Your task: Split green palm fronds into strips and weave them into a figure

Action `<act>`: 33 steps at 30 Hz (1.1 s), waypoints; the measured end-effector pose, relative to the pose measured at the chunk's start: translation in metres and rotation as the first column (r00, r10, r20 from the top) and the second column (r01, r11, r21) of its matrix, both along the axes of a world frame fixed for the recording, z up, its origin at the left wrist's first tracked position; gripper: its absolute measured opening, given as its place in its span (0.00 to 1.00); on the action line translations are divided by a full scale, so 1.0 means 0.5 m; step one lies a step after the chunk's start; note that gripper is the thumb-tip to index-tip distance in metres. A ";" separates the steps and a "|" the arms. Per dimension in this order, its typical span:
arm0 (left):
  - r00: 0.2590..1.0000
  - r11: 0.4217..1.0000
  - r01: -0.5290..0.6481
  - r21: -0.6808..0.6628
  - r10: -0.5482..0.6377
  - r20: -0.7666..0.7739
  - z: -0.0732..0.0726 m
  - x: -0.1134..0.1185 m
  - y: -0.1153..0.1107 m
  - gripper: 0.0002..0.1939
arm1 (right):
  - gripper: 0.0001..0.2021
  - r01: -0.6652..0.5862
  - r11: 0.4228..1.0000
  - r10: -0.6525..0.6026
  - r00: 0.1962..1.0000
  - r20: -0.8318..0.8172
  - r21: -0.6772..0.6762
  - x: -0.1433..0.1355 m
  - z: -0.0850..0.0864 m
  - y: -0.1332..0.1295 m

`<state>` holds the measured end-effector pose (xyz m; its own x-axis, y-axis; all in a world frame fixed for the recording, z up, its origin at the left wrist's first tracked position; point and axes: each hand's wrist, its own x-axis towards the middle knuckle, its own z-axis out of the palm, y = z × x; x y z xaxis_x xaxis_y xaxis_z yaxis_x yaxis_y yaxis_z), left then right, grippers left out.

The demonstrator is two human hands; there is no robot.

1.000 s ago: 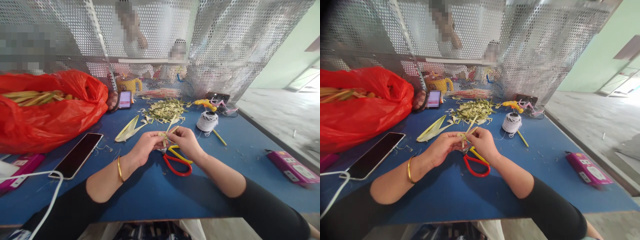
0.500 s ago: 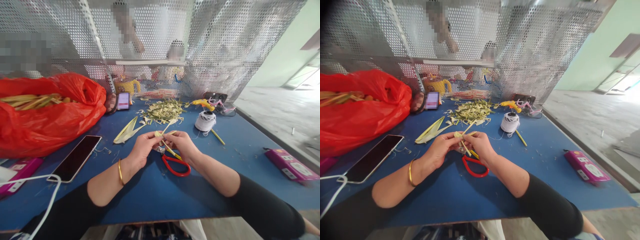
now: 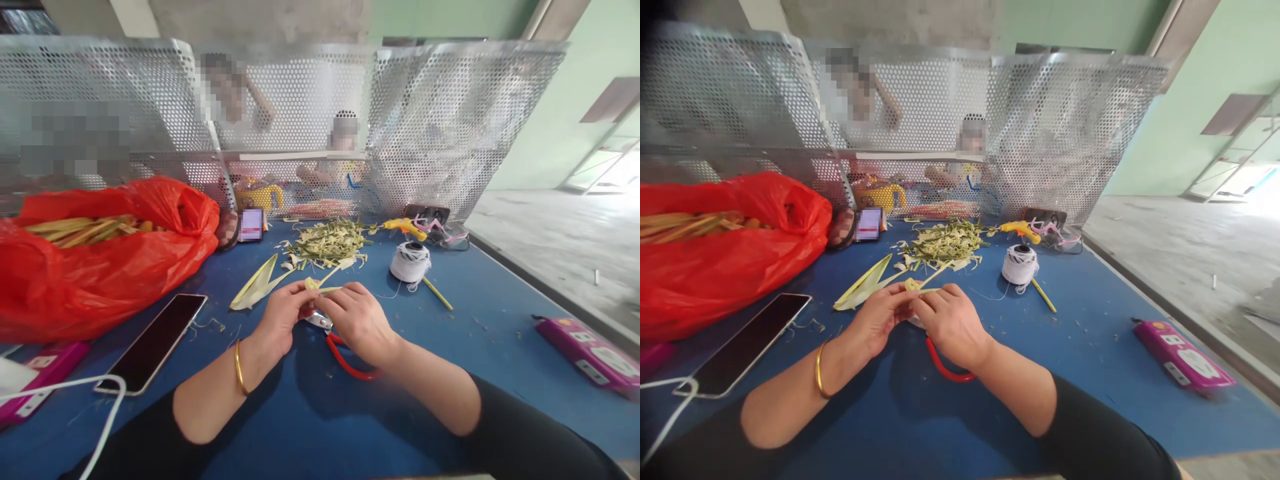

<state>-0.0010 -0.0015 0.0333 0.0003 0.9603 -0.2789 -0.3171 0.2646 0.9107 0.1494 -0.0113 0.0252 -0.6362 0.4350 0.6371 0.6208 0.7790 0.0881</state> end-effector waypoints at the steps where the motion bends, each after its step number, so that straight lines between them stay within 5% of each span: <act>1: 1.000 1.000 0.017 0.010 -0.017 -0.010 0.000 0.001 -0.001 0.11 | 0.12 0.004 1.000 -0.003 1.000 -0.029 0.021 0.001 0.003 0.001; 8: 0.981 0.974 0.187 0.125 -0.178 -0.077 0.009 0.003 -0.009 0.13 | 0.10 0.028 0.980 -0.087 0.950 -0.299 -0.196 0.006 0.013 0.014; 14: 0.946 0.946 0.296 0.132 -0.271 -0.179 0.010 0.005 -0.015 0.10 | 0.07 0.163 0.884 -0.323 0.890 -0.323 -0.438 0.006 0.015 0.021; 19: 0.942 0.955 0.268 0.127 -0.232 -0.242 0.001 0.013 -0.016 0.11 | 0.09 0.160 0.810 -0.389 0.867 -0.313 -0.564 0.004 0.015 0.021; 25: 0.980 0.987 0.123 0.103 -0.104 -0.167 0.006 0.008 -0.007 0.14 | 0.07 0.195 0.977 -0.208 0.961 -0.182 -0.085 0.023 0.024 0.027; 33: 0.988 0.987 0.145 0.074 -0.140 -0.065 0.008 0.001 -0.005 0.13 | 0.13 0.184 0.928 -0.215 0.975 0.062 0.324 0.030 0.029 0.021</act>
